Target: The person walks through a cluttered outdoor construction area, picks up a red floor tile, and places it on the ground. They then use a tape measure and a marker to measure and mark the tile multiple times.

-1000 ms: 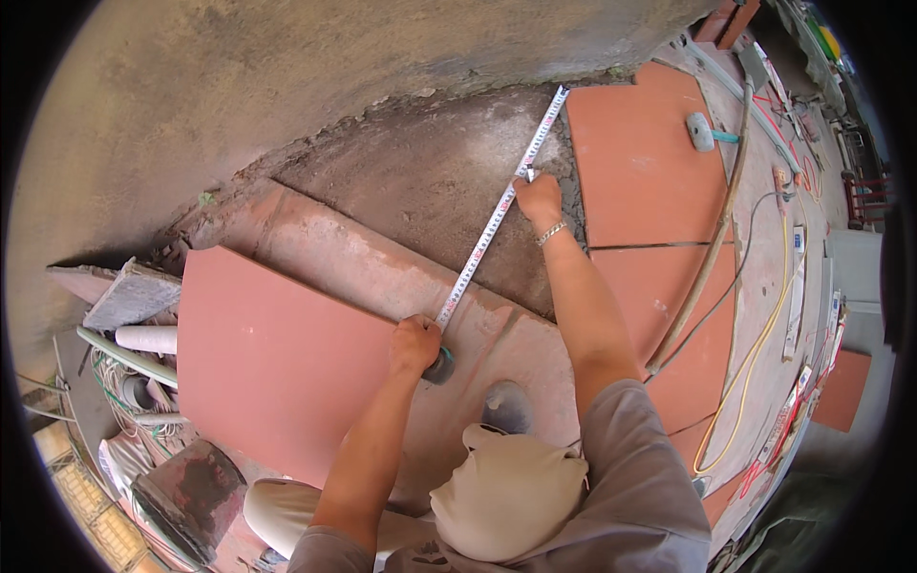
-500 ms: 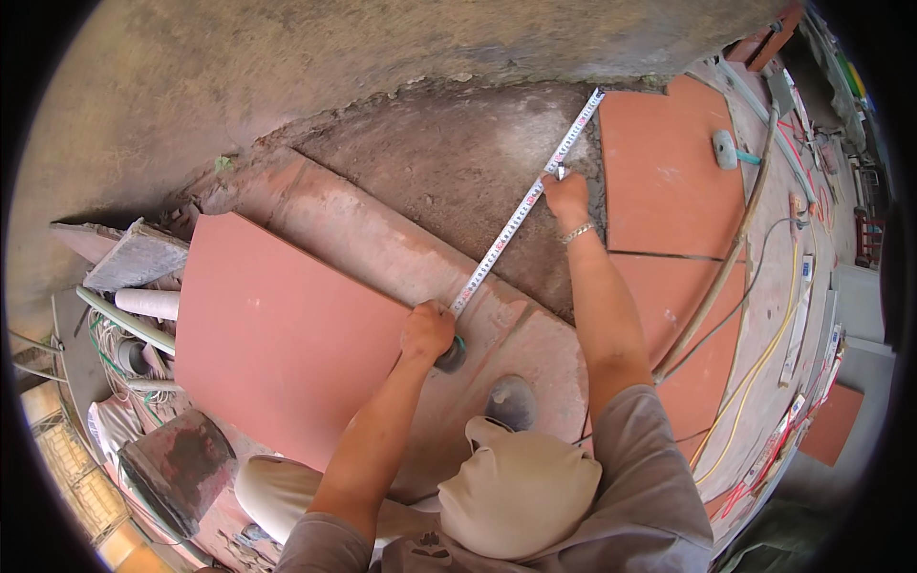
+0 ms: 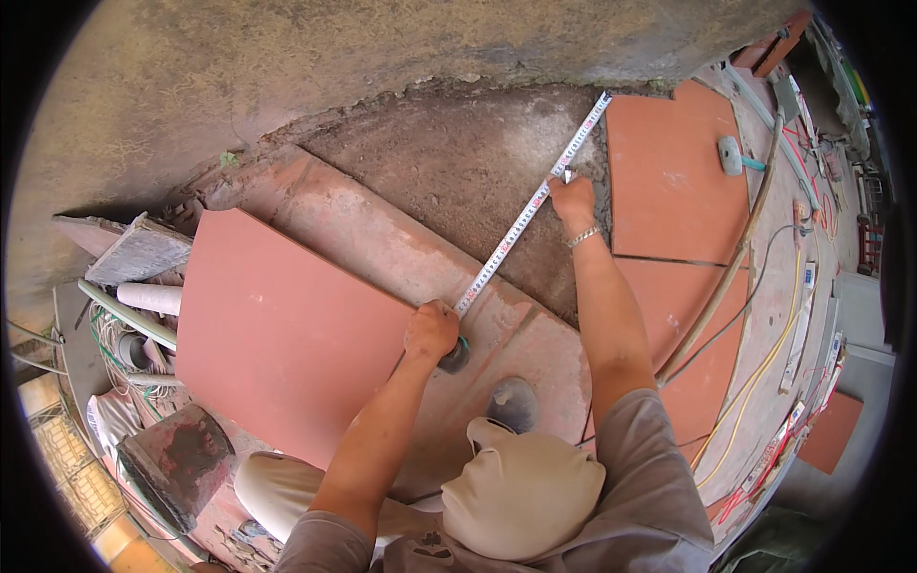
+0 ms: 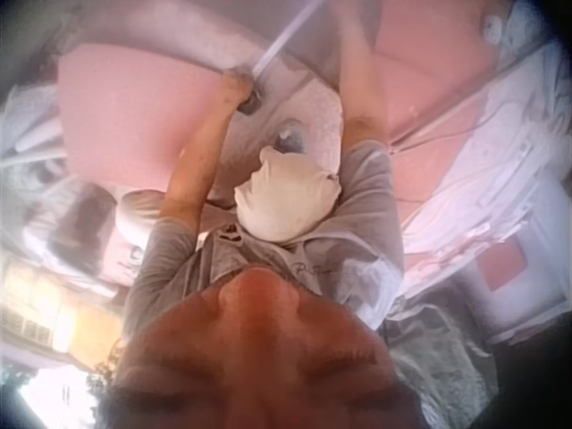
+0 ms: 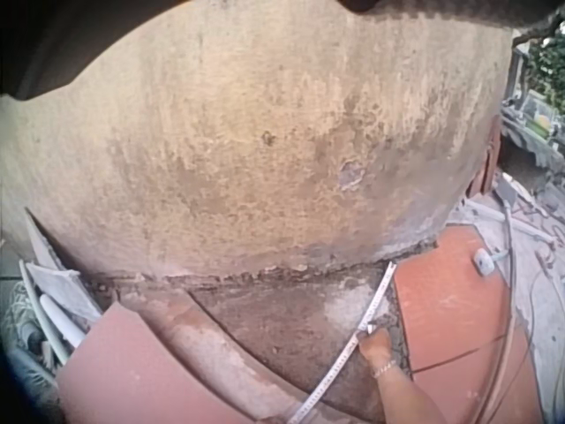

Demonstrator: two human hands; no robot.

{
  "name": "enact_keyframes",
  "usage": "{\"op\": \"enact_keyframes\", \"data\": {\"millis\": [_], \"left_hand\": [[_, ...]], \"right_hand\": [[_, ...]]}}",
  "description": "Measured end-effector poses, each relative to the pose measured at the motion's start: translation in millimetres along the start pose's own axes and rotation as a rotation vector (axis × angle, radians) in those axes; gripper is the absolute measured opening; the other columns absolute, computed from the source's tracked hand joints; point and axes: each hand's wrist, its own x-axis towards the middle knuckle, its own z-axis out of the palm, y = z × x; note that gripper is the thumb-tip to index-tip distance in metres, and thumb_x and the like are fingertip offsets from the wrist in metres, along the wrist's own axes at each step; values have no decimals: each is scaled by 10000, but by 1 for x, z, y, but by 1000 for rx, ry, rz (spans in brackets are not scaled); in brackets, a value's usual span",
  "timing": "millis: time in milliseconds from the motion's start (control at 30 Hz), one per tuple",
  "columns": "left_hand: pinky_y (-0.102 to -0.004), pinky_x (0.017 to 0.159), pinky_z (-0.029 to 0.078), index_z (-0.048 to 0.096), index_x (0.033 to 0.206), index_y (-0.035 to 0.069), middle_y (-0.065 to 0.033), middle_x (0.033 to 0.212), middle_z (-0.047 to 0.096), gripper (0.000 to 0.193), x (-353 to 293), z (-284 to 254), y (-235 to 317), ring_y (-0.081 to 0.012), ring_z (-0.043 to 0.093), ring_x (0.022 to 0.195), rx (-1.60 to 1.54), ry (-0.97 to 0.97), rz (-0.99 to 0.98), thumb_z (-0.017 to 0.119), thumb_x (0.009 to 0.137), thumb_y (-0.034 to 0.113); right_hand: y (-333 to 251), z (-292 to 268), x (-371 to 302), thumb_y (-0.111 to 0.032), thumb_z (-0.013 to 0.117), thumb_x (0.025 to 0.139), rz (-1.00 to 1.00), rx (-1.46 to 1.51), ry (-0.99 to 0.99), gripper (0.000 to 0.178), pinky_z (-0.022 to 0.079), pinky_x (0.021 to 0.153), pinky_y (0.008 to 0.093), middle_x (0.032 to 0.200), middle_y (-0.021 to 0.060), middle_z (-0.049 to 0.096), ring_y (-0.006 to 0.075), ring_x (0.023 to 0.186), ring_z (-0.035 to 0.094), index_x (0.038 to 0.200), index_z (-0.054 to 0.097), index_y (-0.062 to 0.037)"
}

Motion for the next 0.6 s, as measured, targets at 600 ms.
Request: {"op": "enact_keyframes", "data": {"millis": [600], "left_hand": [[-445, 887, 536, 732, 1010, 104, -210, 1024, 717, 264, 2, 4, -4, -379, 687, 1005, -27, 39, 30, 624, 872, 302]], "right_hand": [[-6, -10, -12, -309, 715, 852, 20, 95, -123, 371, 516, 745, 459, 860, 267, 701, 416, 822, 686, 917, 705, 56]]}}
